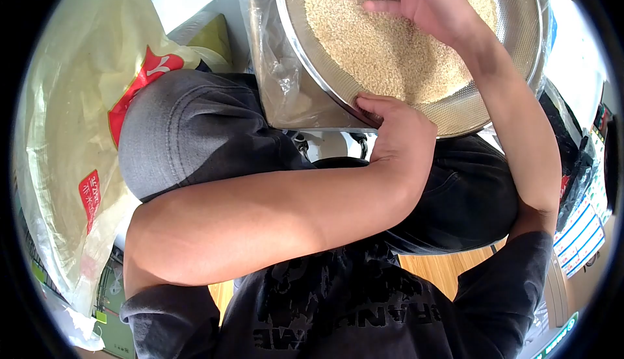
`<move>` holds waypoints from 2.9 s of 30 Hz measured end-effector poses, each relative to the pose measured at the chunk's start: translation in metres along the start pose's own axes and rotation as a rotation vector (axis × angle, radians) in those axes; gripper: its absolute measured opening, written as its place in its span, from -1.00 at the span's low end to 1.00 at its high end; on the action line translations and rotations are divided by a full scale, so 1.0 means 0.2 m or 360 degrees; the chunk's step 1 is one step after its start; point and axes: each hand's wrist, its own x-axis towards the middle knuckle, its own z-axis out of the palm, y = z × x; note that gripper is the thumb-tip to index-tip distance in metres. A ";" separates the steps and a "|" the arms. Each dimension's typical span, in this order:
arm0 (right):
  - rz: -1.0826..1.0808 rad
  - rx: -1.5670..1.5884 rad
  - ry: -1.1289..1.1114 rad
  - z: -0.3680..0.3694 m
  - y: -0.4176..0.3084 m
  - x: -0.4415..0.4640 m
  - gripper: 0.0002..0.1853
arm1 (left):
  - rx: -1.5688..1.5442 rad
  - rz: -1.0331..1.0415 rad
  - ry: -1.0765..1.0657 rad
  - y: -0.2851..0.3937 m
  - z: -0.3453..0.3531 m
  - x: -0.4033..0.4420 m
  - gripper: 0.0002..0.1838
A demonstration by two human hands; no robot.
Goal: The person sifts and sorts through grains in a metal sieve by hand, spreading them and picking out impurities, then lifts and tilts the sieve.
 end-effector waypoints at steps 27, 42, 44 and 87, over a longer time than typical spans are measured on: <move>-0.0205 -0.2204 -0.0374 0.05 0.14 -0.20 -0.85 | -0.0093 0.0001 -0.0057 0.01 -0.01 0.02 -0.63; -0.0190 -0.2265 -0.0316 0.05 0.17 -0.19 -0.89 | -0.0089 0.0019 -0.0060 -0.01 -0.02 0.02 -0.63; -0.0141 -0.2323 -0.0300 0.04 0.18 -0.18 -0.89 | -0.0047 0.0120 -0.0138 -0.01 -0.01 0.03 -0.63; 0.0151 -0.1723 -0.0018 0.08 -0.05 -0.29 -0.88 | 0.0173 0.0130 -0.0120 0.03 0.07 0.06 -0.64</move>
